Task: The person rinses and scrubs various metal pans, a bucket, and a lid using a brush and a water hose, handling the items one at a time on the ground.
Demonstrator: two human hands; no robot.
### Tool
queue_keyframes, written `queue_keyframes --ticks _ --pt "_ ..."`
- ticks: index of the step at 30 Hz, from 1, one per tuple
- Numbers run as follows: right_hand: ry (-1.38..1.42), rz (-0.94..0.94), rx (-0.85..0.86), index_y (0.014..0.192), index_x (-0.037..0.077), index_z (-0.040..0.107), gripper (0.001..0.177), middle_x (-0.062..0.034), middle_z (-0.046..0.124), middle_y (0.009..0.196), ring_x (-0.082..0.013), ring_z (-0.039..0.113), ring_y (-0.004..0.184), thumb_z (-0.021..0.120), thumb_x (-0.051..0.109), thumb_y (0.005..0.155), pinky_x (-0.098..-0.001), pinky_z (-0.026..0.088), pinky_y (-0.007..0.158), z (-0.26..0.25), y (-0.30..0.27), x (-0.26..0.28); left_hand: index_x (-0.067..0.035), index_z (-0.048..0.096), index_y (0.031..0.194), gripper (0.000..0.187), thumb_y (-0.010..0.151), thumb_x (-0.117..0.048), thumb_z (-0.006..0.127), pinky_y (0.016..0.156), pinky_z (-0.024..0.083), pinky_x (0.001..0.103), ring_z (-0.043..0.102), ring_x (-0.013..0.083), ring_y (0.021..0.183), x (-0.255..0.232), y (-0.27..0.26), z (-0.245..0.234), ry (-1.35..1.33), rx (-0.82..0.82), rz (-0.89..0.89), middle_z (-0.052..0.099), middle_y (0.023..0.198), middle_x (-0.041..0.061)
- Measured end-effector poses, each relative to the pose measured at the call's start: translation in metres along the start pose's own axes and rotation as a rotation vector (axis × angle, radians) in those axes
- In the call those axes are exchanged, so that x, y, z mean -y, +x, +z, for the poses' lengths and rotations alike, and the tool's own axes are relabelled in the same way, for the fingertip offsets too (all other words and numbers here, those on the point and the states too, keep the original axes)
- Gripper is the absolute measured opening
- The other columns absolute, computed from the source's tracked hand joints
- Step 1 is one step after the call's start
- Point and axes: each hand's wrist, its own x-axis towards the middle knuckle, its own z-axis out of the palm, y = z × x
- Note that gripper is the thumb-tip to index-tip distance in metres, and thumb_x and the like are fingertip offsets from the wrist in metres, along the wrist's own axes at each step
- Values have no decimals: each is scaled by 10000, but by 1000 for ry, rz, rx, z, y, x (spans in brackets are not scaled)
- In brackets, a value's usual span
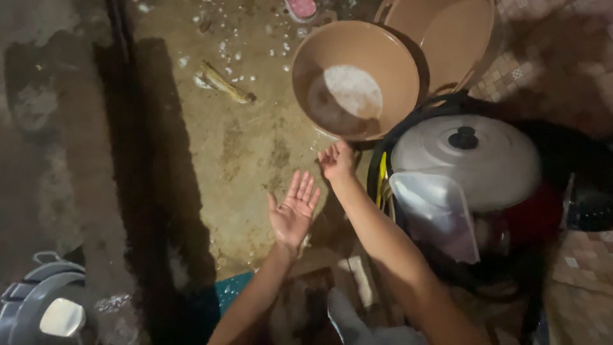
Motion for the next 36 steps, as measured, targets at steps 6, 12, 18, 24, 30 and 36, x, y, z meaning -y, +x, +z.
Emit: queue_keyframes --ticks 6,12,18,24,30,36 --pt "-64 11 -46 958 105 633 311 13 636 760 -157 590 702 605 414 981 -343 527 651 7 17 14 -9 312 1584 914 996 -708 310 1265 231 486 330 291 1508 13 5 2 -49 16 -7 341 1642 171" --pt "-244 -93 197 805 121 600 107 -13 577 663 -145 547 529 659 102 892 -299 462 474 -15 30 -10 -4 311 1591 877 1022 -671 311 1272 226 480 292 297 1539 13 1 16 -74 -25 75 313 1663 179" --pt "-419 54 167 767 58 604 125 -94 612 659 -213 605 547 611 117 877 -338 517 516 -42 -3 -64 -34 322 1594 800 1047 -617 350 1272 226 497 312 292 1529 9 -28 14 -228 27 171 346 1648 163" --pt "-562 78 289 877 63 642 47 -58 656 783 -190 629 675 631 78 920 -330 523 612 -80 -75 -82 -25 334 1592 730 1061 -514 445 1278 246 504 330 289 1529 4 -69 9 -278 55 293 363 1643 168" --pt "-548 225 221 1059 35 649 198 -106 714 1054 -252 709 963 480 107 985 -402 610 843 -149 -134 -90 -4 363 1570 658 1067 -396 523 1273 265 507 361 300 1510 14 -112 11 -342 51 316 392 1620 174" --pt "-623 276 354 1061 49 653 224 -93 725 1028 -233 716 936 469 115 951 -415 617 807 -215 -176 -74 -17 395 1568 583 1098 -349 490 1279 294 501 372 295 1522 37 -137 2 -349 3 222 409 1623 172"
